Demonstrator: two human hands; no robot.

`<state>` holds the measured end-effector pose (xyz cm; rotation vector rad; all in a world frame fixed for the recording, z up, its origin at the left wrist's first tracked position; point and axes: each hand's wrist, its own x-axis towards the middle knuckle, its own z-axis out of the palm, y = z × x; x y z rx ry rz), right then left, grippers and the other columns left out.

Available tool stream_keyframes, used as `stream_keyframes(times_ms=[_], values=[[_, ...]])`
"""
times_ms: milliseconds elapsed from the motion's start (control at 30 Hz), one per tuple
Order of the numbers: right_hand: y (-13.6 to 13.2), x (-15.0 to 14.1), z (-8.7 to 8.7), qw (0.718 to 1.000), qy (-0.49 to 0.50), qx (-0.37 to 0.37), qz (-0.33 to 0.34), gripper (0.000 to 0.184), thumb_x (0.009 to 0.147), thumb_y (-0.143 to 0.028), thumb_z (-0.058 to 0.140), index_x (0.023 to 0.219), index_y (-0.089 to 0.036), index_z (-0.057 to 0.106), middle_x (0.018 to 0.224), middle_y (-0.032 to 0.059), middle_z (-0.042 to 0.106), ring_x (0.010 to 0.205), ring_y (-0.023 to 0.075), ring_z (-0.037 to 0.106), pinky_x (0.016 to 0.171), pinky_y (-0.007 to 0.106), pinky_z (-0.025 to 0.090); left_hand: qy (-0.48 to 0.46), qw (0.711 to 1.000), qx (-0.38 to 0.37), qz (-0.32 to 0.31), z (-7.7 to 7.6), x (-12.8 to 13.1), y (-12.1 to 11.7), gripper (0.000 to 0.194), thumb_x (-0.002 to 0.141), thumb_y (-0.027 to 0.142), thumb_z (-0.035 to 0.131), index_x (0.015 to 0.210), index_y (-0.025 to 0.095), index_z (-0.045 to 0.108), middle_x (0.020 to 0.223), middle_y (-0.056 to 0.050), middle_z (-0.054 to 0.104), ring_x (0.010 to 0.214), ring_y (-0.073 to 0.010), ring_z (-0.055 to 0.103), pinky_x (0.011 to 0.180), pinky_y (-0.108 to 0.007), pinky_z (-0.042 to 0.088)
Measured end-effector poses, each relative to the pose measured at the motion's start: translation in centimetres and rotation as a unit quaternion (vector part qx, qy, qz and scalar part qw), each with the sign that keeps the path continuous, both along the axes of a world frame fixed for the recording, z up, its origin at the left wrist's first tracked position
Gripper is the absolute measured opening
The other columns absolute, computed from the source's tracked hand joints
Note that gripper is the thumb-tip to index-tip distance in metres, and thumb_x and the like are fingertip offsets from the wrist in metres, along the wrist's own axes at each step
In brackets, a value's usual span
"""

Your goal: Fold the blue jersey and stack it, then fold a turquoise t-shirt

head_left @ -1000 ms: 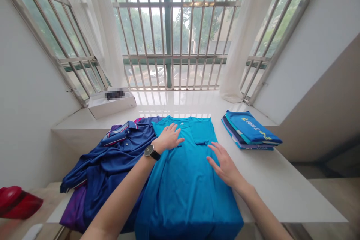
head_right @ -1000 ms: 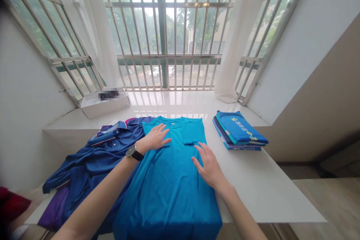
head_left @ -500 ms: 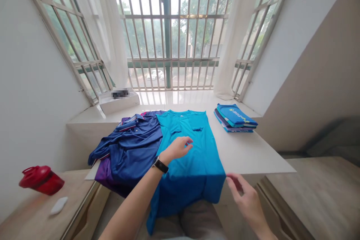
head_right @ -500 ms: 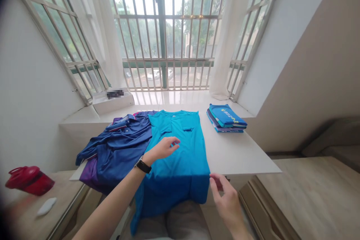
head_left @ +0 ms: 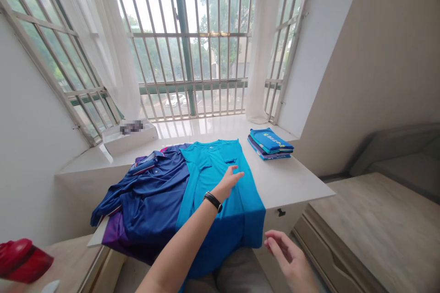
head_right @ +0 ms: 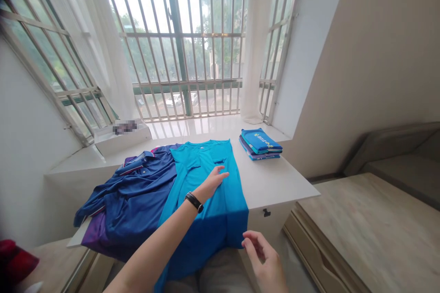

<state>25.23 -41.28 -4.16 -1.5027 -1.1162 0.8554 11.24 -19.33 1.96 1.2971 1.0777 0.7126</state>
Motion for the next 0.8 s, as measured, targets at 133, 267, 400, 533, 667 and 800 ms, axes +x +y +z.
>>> stream_keyframes(times_ms=[133,267,400,533,667,800], values=[[0.8,0.3,-1.1,0.999,-0.046,-0.017,0.004,0.046,0.077,-0.064,0.062,0.089,-0.021,0.074,0.09,0.0096,0.076,0.082,0.0243,0.073,0.077,0.029,0.058,-0.049,0.998,-0.038,0.001,0.0,-0.8,-1.4,0.054,0.091,0.044,0.053,0.139,0.023,0.04,0.148,-0.014,0.041,0.135,-0.0245,0.043,0.097,-0.034,0.046],[1.7,1.4,-2.7,0.999,-0.042,-0.027,-0.011,0.05,0.074,-0.067,0.062,0.088,-0.021,0.075,0.088,0.0086,0.077,0.081,0.0238,0.073,0.075,0.027,0.058,-0.152,0.983,-0.103,0.022,-0.2,-2.4,-5.6,0.058,0.08,0.044,0.067,0.131,0.024,0.049,0.148,-0.013,0.041,0.134,-0.0256,0.043,0.103,-0.038,0.04],[2.8,1.9,-3.7,1.0,-0.003,-0.024,-0.013,0.053,0.072,-0.071,0.063,0.086,-0.021,0.075,0.086,0.0086,0.077,0.081,0.0243,0.074,0.076,0.027,0.059,-0.205,0.969,-0.12,0.065,-0.5,-1.9,-9.2,0.062,0.072,0.043,0.076,0.126,0.024,0.054,0.148,-0.013,0.04,0.137,-0.0268,0.038,0.106,-0.037,0.035],[3.9,2.4,-3.1,0.999,0.015,-0.029,0.021,0.054,0.069,-0.071,0.065,0.087,-0.022,0.076,0.085,0.0086,0.077,0.081,0.0253,0.074,0.074,0.028,0.06,-0.262,0.949,-0.146,0.096,-1.0,-0.2,-9.7,0.057,0.07,0.042,0.077,0.12,0.023,0.057,0.134,-0.011,0.05,0.127,-0.0249,0.046,0.092,-0.031,0.043],[4.3,3.0,-2.5,1.0,0.019,-0.021,0.012,0.055,0.068,-0.073,0.065,0.086,-0.021,0.076,0.084,0.0091,0.077,0.08,0.0259,0.074,0.074,0.028,0.06,-0.283,0.936,-0.191,0.082,-1.6,1.1,-9.1,0.051,0.066,0.039,0.081,0.109,0.019,0.063,0.103,-0.007,0.061,0.1,-0.0197,0.058,0.079,-0.027,0.042],[3.8,2.8,-3.0,0.999,0.028,-0.016,0.007,0.053,0.07,-0.07,0.066,0.086,-0.021,0.076,0.086,0.0098,0.078,0.081,0.0264,0.074,0.074,0.029,0.061,-0.24,0.953,-0.178,0.046,-1.6,1.6,-8.9,0.047,0.063,0.036,0.084,0.103,0.014,0.071,0.095,-0.008,0.064,0.096,-0.0198,0.057,0.083,-0.028,0.041]])
